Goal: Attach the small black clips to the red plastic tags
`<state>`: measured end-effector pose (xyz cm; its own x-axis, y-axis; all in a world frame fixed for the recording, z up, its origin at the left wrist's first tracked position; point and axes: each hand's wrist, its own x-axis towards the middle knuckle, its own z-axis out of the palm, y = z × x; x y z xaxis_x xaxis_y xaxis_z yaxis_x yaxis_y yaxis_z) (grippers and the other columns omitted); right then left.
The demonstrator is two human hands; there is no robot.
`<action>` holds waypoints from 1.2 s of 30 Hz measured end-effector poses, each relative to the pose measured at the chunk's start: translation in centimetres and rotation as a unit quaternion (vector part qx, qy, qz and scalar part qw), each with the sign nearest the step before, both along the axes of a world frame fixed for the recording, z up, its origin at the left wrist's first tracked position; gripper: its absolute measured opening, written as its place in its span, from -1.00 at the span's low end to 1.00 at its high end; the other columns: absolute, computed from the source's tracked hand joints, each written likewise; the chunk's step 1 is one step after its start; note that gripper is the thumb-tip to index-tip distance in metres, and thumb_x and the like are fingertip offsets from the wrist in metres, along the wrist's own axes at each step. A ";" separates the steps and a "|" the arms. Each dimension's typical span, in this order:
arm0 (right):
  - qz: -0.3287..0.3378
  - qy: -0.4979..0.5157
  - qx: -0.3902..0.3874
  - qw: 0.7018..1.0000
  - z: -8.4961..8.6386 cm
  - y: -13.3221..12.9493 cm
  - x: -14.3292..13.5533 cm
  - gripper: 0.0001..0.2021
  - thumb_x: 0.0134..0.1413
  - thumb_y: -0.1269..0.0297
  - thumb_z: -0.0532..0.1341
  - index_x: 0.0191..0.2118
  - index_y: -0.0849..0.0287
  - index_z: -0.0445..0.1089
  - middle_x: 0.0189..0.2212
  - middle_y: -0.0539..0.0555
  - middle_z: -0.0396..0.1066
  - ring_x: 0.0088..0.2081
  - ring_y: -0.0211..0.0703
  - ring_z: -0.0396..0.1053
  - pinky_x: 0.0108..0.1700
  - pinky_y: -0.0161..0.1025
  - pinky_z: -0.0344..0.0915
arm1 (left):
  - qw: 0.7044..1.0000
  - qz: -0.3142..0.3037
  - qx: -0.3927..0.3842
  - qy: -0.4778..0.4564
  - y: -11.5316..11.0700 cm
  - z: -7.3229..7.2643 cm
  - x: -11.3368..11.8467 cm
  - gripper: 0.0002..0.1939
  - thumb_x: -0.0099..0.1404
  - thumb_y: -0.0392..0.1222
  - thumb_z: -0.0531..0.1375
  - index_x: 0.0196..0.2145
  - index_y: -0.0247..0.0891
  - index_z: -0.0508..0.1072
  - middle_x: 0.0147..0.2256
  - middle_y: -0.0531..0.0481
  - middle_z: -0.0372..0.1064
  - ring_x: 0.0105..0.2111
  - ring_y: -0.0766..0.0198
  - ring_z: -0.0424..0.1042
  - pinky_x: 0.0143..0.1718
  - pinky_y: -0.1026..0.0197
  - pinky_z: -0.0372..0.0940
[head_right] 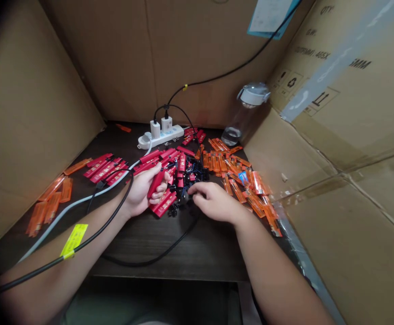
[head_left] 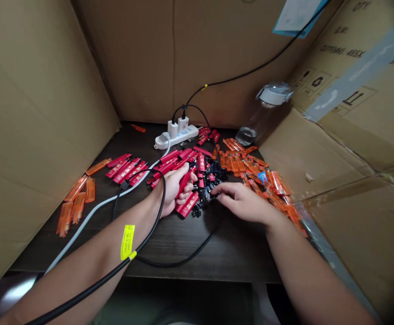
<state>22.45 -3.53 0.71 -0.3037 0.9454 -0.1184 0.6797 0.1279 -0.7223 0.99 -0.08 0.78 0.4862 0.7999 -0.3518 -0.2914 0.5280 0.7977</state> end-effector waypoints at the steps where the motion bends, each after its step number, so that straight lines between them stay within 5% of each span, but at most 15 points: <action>1: 0.018 -0.030 0.011 0.999 -0.1 -0.2 -0.2 -0.76 0.03 0.38 0.12 -0.20 0.21 0.48 -0.54 -0.03 0.34 -0.50 -0.29 0.23 -0.44 -0.34 0.15 | 1.000 -0.001 0.002 0.001 0.0 0.0 0.0 -0.62 0.28 0.12 0.07 -0.41 -0.29 0.32 -0.66 0.15 0.03 -0.75 0.50 -0.06 -0.76 0.43 -0.16; 5: 0.056 -0.099 0.015 0.993 -0.8 -0.4 -0.2 -0.71 0.09 0.24 0.16 -0.08 0.13 0.47 -0.63 -0.08 0.26 -0.58 -0.30 0.17 -0.51 -0.33 0.08 | 1.000 0.004 0.007 0.022 -0.1 0.0 0.0 -0.61 0.28 0.13 0.05 -0.43 -0.29 0.31 -0.66 0.14 0.04 -0.75 0.50 -0.06 -0.75 0.42 -0.19; 11: 0.082 -0.093 0.046 0.991 -1.3 0.1 0.1 -0.79 0.12 0.30 0.16 -0.19 0.12 0.53 -0.37 0.04 0.52 -0.39 -0.22 0.39 -0.33 -0.31 0.23 | 0.996 0.012 0.054 0.065 -0.3 0.0 0.4 -0.64 0.28 0.09 0.05 -0.36 -0.30 0.37 -0.63 0.11 0.12 -0.71 0.47 0.02 -0.71 0.40 -0.12; 15: 0.022 -0.061 0.082 0.995 -0.7 -0.1 -0.2 -0.78 0.15 0.22 0.15 -0.23 0.18 0.50 -0.49 0.04 0.47 -0.49 -0.22 0.33 -0.44 -0.30 0.20 | 0.980 0.008 0.164 0.113 -0.9 -0.1 0.8 -0.83 0.19 -0.13 0.18 -0.41 -0.31 0.35 -0.55 0.10 0.21 -0.61 0.45 0.14 -0.61 0.39 0.03; 19: 0.028 -0.007 0.159 0.987 0.0 -0.6 -0.9 -0.81 0.17 0.24 0.14 -0.22 0.18 0.47 -0.46 0.05 0.46 -0.48 -0.24 0.33 -0.41 -0.30 0.22 | 0.948 -0.001 0.277 0.155 -1.3 -0.4 1.0 -0.76 0.11 -0.13 0.27 -0.32 -0.34 0.41 -0.41 0.04 0.34 -0.42 0.37 0.30 -0.35 0.33 0.22; 25: 0.039 0.016 0.262 0.964 -0.3 -1.3 -1.6 -0.83 0.20 0.28 0.13 -0.18 0.19 0.43 -0.58 -0.02 0.30 -0.58 -0.32 0.16 -0.47 -0.32 0.13 | 0.926 -0.042 0.313 0.204 -1.5 -1.0 0.8 -0.73 0.11 -0.05 0.28 -0.49 -0.35 0.41 -0.58 0.13 0.18 -0.54 0.42 0.14 -0.48 0.34 0.08; 30: -0.043 0.132 0.179 0.974 -0.4 -1.7 -2.2 -0.80 0.15 0.20 0.18 -0.20 0.21 0.41 -0.65 -0.11 0.13 -0.62 -0.36 0.03 -0.55 -0.35 0.04 | 0.940 -0.034 0.299 0.160 -1.8 -0.6 0.8 -0.71 0.13 -0.02 0.28 -0.42 -0.35 0.44 -0.58 0.13 0.18 -0.55 0.43 0.10 -0.48 0.34 0.07; 36: -0.080 0.295 0.075 0.949 0.0 -1.6 -3.0 -0.73 0.04 0.12 0.27 -0.24 0.23 0.44 -0.39 0.10 0.47 -0.44 -0.23 0.35 -0.41 -0.29 0.28 | 0.921 -0.011 0.356 0.161 -2.0 -0.3 0.8 -0.75 0.16 -0.06 0.26 -0.45 -0.34 0.48 -0.54 0.07 0.26 -0.52 0.39 0.16 -0.45 0.32 0.11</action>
